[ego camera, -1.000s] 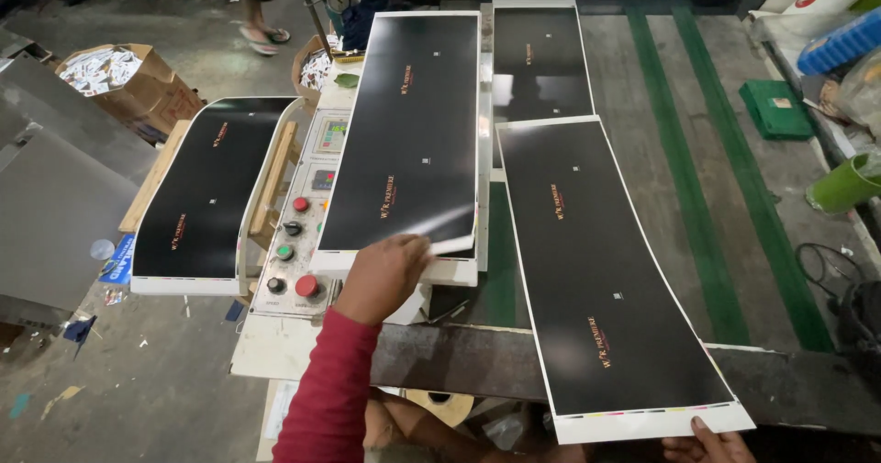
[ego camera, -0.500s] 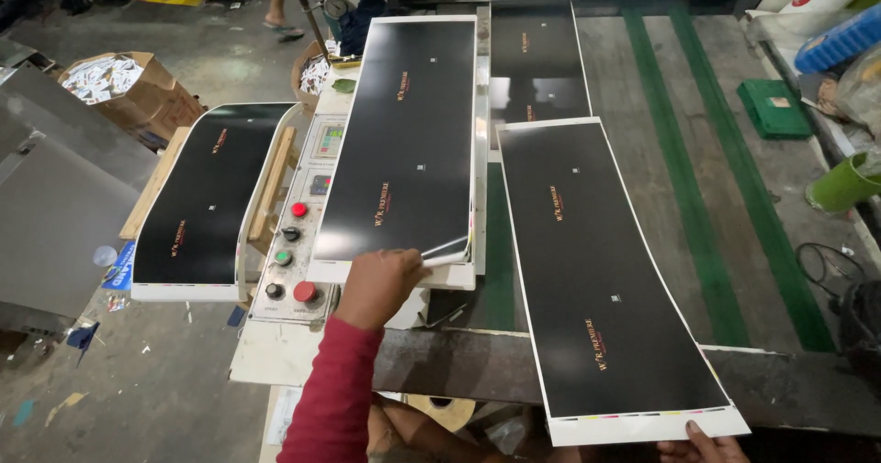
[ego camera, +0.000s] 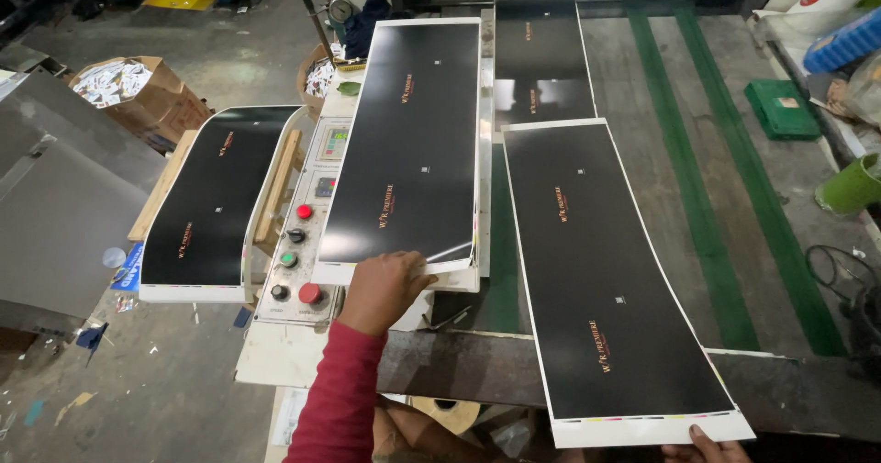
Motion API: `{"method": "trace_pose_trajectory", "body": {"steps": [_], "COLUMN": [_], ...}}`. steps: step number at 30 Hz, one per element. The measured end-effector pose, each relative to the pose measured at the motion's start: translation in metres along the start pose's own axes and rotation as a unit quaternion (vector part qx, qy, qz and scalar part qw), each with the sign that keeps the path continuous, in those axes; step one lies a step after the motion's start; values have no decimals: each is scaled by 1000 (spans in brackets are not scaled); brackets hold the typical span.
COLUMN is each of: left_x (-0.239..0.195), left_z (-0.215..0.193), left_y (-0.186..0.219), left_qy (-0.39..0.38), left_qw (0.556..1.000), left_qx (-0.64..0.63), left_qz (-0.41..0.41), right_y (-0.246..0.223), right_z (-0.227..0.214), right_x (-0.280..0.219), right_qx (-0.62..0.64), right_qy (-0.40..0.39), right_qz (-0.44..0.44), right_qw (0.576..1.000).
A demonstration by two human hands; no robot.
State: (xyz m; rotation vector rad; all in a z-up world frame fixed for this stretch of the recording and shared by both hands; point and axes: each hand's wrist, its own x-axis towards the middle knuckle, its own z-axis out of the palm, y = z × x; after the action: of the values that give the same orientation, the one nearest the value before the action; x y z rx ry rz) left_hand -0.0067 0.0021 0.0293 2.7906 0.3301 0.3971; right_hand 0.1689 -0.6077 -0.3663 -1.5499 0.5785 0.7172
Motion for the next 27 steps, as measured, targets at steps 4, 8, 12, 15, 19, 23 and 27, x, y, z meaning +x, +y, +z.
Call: {"method": "trace_pose_trajectory", "body": {"steps": [4,8,12,15,19,23,27], "left_x": [8,-4,-5,-8,-6,-11,-9], "left_z": [0,16,9,11,16,28,32], "left_y": [-3,-1,17,20,19,19,19], "left_qy": [59,6,124,112,62,117,108], "left_qw": [998,1000,992,994,998,992,992], "left_qx": [9,16,-1,-3,12,38,54], "left_qz": [36,-13,16,-2,-25,29,28], "right_y": [-27,6,33,38,-2,-1,-21], "right_z": [21,8,1,2,69,95,128], "right_x": [13,-3,-26,-12,-87,-112,-137], "right_qx": [9,-1,-5,-28,-43,-11,3], "right_qy": [-13,-17,-21,-65,23,-7,-57], "right_qz": [-41,-45,-50,-30,-18,-45,-146], "right_qw": [999,999,999,997,999,999,988]}}
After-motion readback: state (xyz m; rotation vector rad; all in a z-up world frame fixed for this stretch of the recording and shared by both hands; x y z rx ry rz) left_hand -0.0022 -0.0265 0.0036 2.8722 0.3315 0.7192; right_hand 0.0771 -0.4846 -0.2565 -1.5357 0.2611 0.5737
